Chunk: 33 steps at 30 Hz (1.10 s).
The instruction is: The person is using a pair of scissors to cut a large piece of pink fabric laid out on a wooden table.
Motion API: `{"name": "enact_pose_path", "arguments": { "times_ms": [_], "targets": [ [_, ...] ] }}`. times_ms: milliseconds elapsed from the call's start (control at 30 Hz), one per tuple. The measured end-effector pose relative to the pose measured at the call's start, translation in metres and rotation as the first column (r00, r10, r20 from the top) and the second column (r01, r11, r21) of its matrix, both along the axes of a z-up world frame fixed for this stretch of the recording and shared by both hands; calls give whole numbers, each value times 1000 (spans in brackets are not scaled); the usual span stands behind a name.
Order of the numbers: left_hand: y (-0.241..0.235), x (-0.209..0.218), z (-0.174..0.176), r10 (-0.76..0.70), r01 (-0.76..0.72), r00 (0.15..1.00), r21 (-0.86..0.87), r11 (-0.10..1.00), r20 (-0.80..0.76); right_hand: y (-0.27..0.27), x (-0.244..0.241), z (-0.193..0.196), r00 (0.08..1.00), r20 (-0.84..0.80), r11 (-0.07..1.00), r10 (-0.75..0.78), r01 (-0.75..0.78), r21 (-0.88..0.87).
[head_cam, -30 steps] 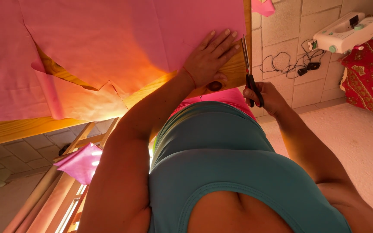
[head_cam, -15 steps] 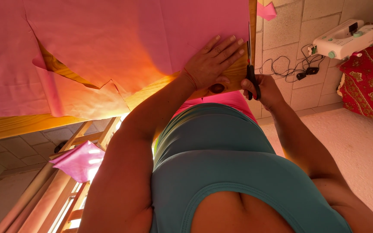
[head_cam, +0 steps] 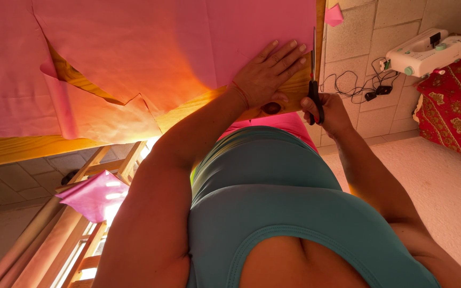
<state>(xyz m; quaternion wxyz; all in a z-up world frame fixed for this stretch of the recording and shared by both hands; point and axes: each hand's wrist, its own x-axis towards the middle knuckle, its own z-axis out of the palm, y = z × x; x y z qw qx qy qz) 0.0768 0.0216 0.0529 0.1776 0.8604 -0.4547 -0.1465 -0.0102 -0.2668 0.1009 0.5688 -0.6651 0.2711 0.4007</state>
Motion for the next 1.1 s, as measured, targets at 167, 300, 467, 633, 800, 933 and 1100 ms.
{"name": "enact_pose_path", "arguments": {
  "times_ms": [167,300,467,633,800,933,1100],
  "targets": [
    [1,1,-2,6,-6,1000,-22,1000,-8,2,6,4,1000,-21,1000,-19,19,-20],
    [-1,-3,-4,16,-15,999,-11,1000,33,-5,9,5,999,-2,998,46,-46,-47],
    [2,2,7,16,-16,1000,1,1000,-26,-7,24,9,990,21,990,136,-135,-37],
    [-3,-1,0,21,-21,1000,-6,1000,-3,-5,32,16,990,5,988,139,-138,-63],
    [-1,-2,-3,25,-25,1000,-40,999,10,-3,29,12,996,16,995,86,-85,-50],
    [0,-3,-5,24,-23,999,-43,999,33,-5,26,10,995,-14,993,98,-98,-68],
    [2,3,10,27,-28,999,-27,999,-45,-7,28,12,990,9,990,144,-144,-1]
  ]
}}
